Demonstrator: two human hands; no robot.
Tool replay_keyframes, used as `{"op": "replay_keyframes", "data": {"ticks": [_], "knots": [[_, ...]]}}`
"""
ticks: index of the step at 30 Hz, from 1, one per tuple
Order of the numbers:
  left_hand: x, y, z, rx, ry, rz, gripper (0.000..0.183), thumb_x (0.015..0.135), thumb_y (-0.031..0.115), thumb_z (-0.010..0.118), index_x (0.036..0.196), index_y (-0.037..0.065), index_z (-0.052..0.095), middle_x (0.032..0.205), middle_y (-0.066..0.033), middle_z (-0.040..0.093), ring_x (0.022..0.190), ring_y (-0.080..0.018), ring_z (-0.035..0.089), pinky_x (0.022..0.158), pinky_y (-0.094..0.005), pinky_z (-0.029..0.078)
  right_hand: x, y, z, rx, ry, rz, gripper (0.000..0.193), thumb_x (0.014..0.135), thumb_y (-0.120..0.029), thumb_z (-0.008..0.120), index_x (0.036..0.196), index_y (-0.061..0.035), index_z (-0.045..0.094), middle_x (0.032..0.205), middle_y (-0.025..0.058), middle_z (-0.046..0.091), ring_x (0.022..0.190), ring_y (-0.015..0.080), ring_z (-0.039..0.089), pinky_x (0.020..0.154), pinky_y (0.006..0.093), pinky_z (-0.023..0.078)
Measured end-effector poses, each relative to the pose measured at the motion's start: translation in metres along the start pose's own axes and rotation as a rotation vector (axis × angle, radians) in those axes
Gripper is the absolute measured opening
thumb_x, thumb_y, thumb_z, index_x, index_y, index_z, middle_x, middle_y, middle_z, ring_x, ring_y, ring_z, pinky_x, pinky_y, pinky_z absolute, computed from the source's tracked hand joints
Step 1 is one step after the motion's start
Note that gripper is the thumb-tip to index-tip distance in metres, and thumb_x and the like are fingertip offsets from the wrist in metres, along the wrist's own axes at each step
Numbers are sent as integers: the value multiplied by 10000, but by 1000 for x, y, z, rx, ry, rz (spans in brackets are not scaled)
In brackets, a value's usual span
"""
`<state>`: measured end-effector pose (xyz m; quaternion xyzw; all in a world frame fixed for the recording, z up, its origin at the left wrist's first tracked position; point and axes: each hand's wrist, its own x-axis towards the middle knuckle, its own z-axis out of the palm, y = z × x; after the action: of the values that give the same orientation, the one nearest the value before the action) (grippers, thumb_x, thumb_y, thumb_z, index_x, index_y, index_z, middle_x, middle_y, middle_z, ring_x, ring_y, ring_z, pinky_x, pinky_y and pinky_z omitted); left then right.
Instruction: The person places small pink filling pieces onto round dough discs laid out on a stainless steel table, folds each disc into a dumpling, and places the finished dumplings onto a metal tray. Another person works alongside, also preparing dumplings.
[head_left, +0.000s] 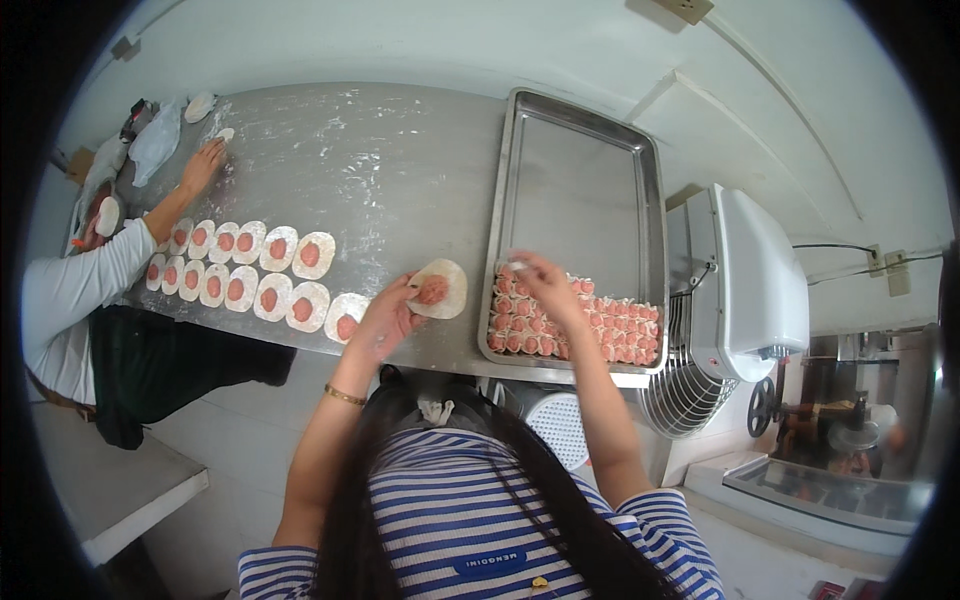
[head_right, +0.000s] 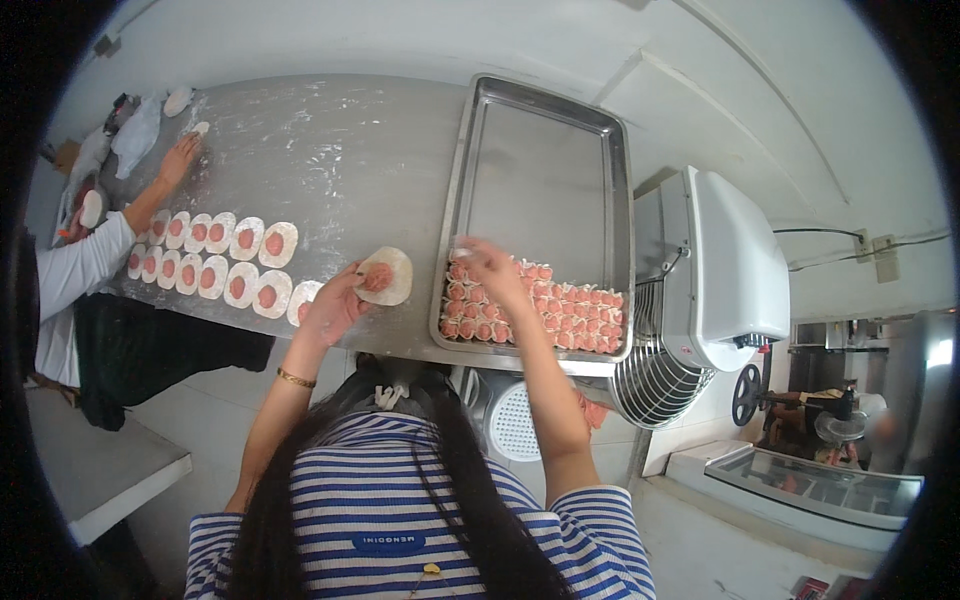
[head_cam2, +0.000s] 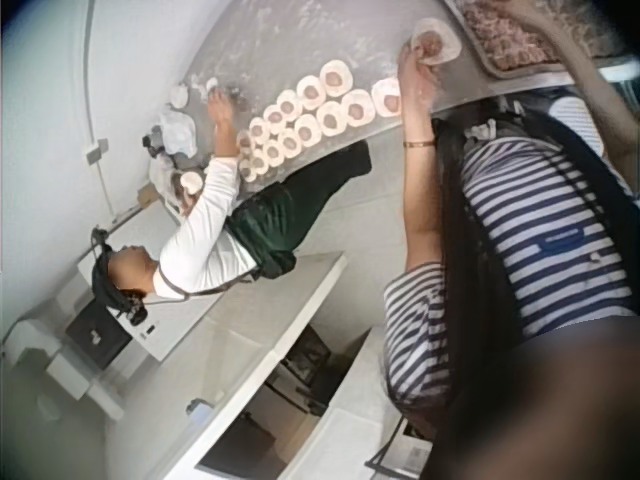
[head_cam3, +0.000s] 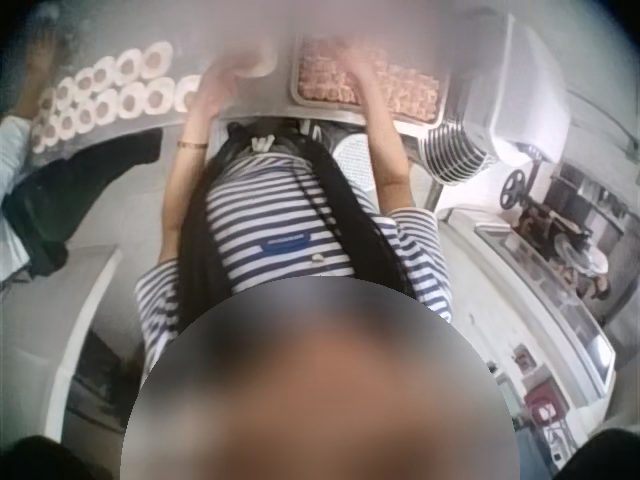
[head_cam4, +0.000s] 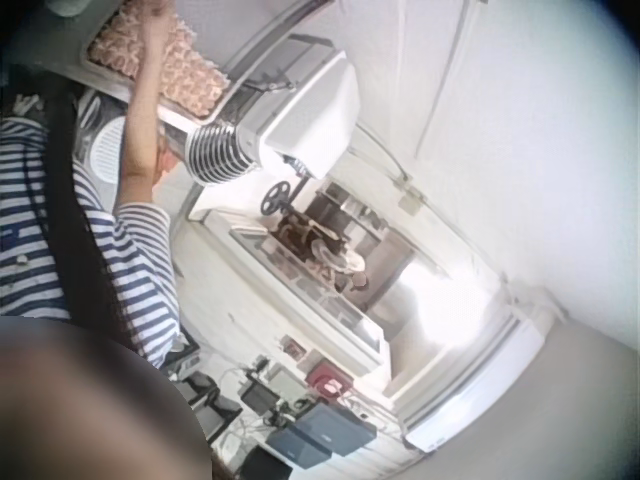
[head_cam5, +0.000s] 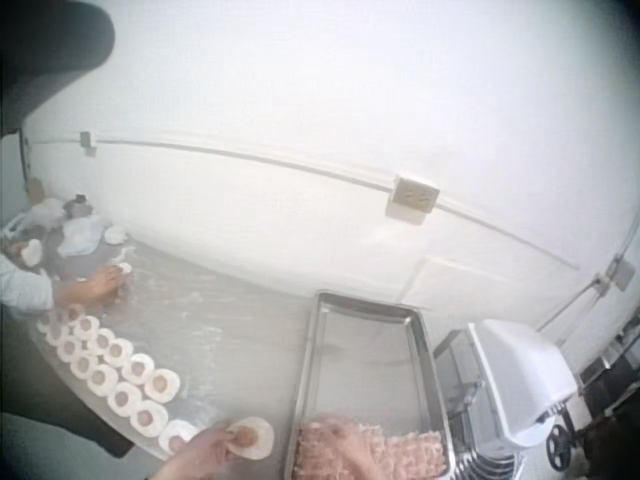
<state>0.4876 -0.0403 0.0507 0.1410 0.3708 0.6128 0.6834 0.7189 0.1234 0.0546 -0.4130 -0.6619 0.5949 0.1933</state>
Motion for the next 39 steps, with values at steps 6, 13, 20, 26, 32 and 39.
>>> {"op": "replay_keyframes", "data": {"ticks": [6,13,20,26,32,39], "knots": [[4,-16,-13,312,255,76,335,884,110,441,1208,32,480,1117,-87,590,1036,-173,585,845,-275,483,6,34,116,480,-20,163,272,882,-131,568,1111,13,594,905,33,650,721,130,603,660,262,485],[15,-49,-58,1142,546,382,295,840,22,448,1120,11,540,979,-158,653,889,-219,652,765,-324,501,18,71,149,104,184,156,230,796,-35,564,1004,39,627,864,102,665,762,155,637,676,273,502],[9,-49,-58,944,419,342,318,799,-74,523,1110,-23,566,981,-111,662,909,-171,638,783,-268,503,-3,59,150,74,131,-17,266,784,32,573,1047,36,613,917,71,661,824,134,629,721,249,498],[10,-48,-64,783,381,235,211,800,-18,614,1011,-28,613,925,-74,670,826,-135,641,748,-258,508,-2,52,148,187,124,84,216,773,6,631,987,36,627,882,85,658,817,151,638,739,266,498],[4,-40,-60,215,367,209,123,890,50,568,1007,14,567,933,-36,610,827,-119,602,761,-249,516,-3,24,145,621,28,42,185,776,20,644,957,29,605,935,90,642,932,160,609,833,273,473],[-16,-22,-27,141,373,289,192,894,25,541,1084,30,521,1038,-49,566,905,-121,588,767,-251,521,-6,15,139,522,-36,-46,213,783,29,635,994,33,601,980,81,638,961,146,589,838,262,467]]}}
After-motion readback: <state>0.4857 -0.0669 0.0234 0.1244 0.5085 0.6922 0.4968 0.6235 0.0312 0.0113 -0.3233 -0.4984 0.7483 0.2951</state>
